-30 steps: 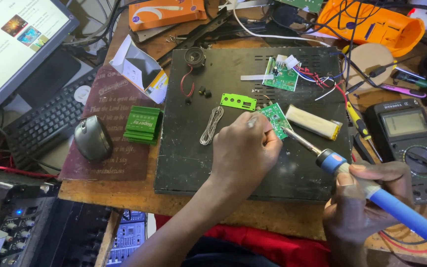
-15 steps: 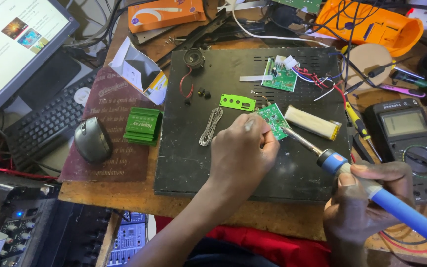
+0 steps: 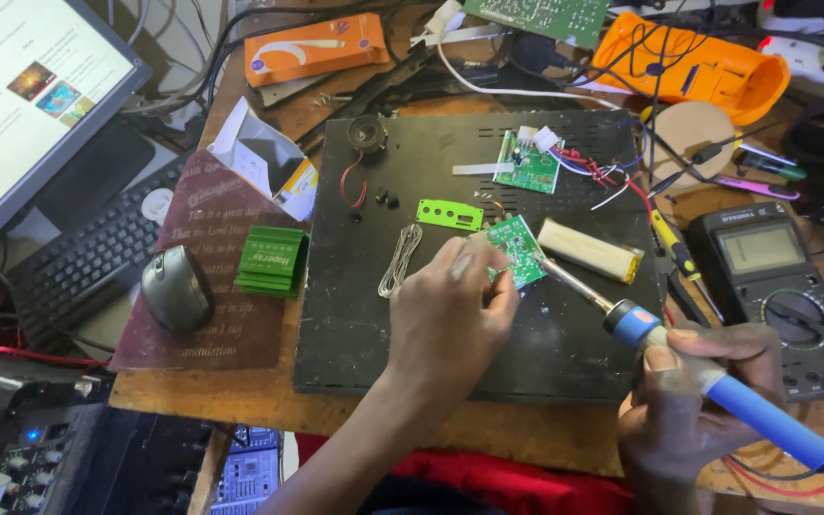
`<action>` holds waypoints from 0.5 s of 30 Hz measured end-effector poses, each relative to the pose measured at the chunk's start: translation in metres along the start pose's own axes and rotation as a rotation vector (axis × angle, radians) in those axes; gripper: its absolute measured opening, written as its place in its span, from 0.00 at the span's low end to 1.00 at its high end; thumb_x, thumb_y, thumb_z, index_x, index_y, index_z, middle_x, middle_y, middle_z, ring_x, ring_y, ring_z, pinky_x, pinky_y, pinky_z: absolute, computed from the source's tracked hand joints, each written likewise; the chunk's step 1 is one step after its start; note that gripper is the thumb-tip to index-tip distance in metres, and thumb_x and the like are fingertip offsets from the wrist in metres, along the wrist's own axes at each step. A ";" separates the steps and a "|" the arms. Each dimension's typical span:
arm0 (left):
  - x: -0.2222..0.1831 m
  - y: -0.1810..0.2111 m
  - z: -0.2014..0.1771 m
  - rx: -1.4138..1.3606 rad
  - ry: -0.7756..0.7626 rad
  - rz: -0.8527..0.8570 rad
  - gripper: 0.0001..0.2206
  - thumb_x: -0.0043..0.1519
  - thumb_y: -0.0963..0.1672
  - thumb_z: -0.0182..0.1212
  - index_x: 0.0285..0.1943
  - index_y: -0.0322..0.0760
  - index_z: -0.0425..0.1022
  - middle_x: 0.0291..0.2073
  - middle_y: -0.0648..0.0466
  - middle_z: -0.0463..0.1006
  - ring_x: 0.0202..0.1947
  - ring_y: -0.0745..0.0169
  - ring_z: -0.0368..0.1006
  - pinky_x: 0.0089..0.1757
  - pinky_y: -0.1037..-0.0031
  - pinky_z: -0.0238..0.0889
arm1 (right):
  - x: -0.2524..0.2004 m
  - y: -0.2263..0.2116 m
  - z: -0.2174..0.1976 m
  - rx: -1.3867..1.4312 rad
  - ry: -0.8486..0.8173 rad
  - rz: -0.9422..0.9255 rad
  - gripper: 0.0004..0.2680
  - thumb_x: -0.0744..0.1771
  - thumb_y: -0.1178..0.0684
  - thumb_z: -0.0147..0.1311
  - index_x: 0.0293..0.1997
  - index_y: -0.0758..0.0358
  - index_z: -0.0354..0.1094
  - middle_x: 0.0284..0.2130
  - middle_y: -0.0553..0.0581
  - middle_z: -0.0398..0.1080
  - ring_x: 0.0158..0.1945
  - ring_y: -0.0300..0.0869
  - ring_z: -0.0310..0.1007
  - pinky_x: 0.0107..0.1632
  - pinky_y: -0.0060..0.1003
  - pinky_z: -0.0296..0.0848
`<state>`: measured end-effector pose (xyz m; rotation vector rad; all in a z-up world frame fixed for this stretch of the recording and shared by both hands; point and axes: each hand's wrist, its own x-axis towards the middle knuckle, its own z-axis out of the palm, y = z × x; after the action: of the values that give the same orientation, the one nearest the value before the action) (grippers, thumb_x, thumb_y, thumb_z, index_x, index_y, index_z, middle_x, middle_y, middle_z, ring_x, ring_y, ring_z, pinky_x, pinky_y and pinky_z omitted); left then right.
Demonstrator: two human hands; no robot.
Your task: Soldering wires to a circuit board, inspecting the board, and handling small electronic components at a repair bench.
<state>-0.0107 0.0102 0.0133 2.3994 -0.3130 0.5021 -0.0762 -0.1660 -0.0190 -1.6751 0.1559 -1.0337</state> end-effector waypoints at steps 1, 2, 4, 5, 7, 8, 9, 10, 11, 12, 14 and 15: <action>0.000 0.000 -0.003 -0.001 0.002 0.005 0.04 0.61 0.42 0.68 0.42 0.43 0.78 0.32 0.56 0.80 0.20 0.55 0.76 0.22 0.62 0.64 | -0.001 0.001 0.000 0.001 0.004 -0.003 0.07 0.68 0.53 0.55 0.41 0.64 0.61 0.30 0.55 0.63 0.30 0.39 0.61 0.40 0.32 0.59; 0.000 0.001 -0.006 -0.010 0.005 -0.002 0.05 0.61 0.41 0.68 0.43 0.44 0.78 0.31 0.57 0.80 0.21 0.58 0.77 0.23 0.63 0.65 | -0.001 0.001 0.000 -0.007 0.018 0.012 0.06 0.67 0.54 0.54 0.41 0.64 0.61 0.32 0.54 0.62 0.33 0.38 0.61 0.43 0.33 0.59; 0.000 0.002 -0.012 -0.022 0.010 -0.004 0.06 0.61 0.41 0.68 0.45 0.45 0.78 0.31 0.59 0.81 0.22 0.61 0.77 0.24 0.64 0.66 | -0.001 0.002 0.000 -0.014 0.034 0.022 0.05 0.67 0.55 0.53 0.40 0.63 0.60 0.33 0.52 0.62 0.36 0.38 0.61 0.47 0.33 0.59; 0.000 0.001 -0.017 -0.050 0.003 -0.047 0.07 0.61 0.42 0.69 0.42 0.48 0.75 0.30 0.61 0.79 0.24 0.63 0.77 0.26 0.65 0.66 | -0.001 0.003 0.000 0.039 0.051 0.059 0.05 0.68 0.56 0.53 0.41 0.63 0.61 0.34 0.53 0.63 0.41 0.43 0.71 0.50 0.33 0.69; -0.002 -0.004 -0.024 -0.085 -0.004 -0.085 0.09 0.61 0.44 0.71 0.39 0.51 0.71 0.30 0.64 0.77 0.26 0.64 0.76 0.28 0.65 0.66 | 0.002 -0.003 0.003 0.088 0.072 0.089 0.05 0.68 0.56 0.53 0.41 0.63 0.61 0.35 0.54 0.64 0.45 0.48 0.81 0.53 0.33 0.79; -0.003 -0.008 -0.027 -0.133 -0.004 -0.079 0.11 0.60 0.43 0.72 0.42 0.48 0.71 0.32 0.62 0.75 0.27 0.66 0.75 0.30 0.68 0.66 | 0.006 -0.011 0.006 0.129 0.071 0.122 0.05 0.68 0.54 0.52 0.41 0.60 0.59 0.31 0.50 0.58 0.33 0.38 0.63 0.40 0.30 0.62; -0.003 -0.013 -0.030 -0.181 -0.004 -0.072 0.13 0.59 0.43 0.73 0.44 0.46 0.70 0.34 0.60 0.74 0.28 0.68 0.73 0.32 0.71 0.67 | 0.010 -0.019 0.008 0.169 0.070 0.155 0.06 0.67 0.52 0.52 0.41 0.57 0.57 0.26 0.45 0.53 0.20 0.27 0.45 0.28 0.26 0.45; -0.003 -0.016 -0.029 -0.184 -0.004 -0.067 0.13 0.59 0.43 0.73 0.44 0.46 0.70 0.34 0.60 0.74 0.28 0.68 0.73 0.32 0.71 0.67 | 0.012 -0.021 0.009 0.168 0.074 0.151 0.06 0.67 0.52 0.52 0.41 0.57 0.57 0.26 0.45 0.53 0.20 0.27 0.45 0.28 0.26 0.45; -0.002 -0.020 -0.028 -0.177 -0.057 -0.074 0.19 0.58 0.46 0.76 0.51 0.43 0.69 0.40 0.56 0.73 0.36 0.63 0.74 0.39 0.69 0.69 | 0.015 -0.023 0.009 0.185 0.060 0.154 0.06 0.68 0.51 0.51 0.44 0.57 0.57 0.21 0.47 0.51 0.18 0.31 0.47 0.26 0.27 0.49; -0.002 -0.024 -0.027 -0.171 -0.111 -0.080 0.26 0.56 0.49 0.80 0.57 0.40 0.69 0.47 0.52 0.73 0.45 0.58 0.74 0.45 0.66 0.72 | 0.017 -0.026 0.009 0.200 0.047 0.157 0.07 0.69 0.50 0.50 0.47 0.56 0.57 0.17 0.49 0.49 0.15 0.34 0.49 0.24 0.29 0.52; -0.005 -0.028 -0.019 -0.146 -0.093 -0.004 0.30 0.55 0.50 0.81 0.60 0.39 0.68 0.50 0.50 0.73 0.50 0.53 0.72 0.50 0.63 0.68 | 0.020 -0.016 0.002 0.273 0.061 0.190 0.08 0.68 0.50 0.52 0.48 0.56 0.59 0.19 0.50 0.52 0.17 0.36 0.55 0.23 0.29 0.57; -0.004 -0.029 -0.013 -0.116 -0.071 0.068 0.34 0.53 0.51 0.82 0.64 0.38 0.68 0.53 0.48 0.73 0.54 0.47 0.70 0.55 0.60 0.65 | 0.024 -0.011 -0.001 0.351 0.070 0.223 0.09 0.68 0.50 0.54 0.50 0.55 0.61 0.21 0.51 0.56 0.19 0.38 0.60 0.21 0.29 0.61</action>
<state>-0.0077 0.0411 0.0051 2.3034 -0.4444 0.4175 -0.0669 -0.1761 0.0034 -1.2741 0.1908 -0.8933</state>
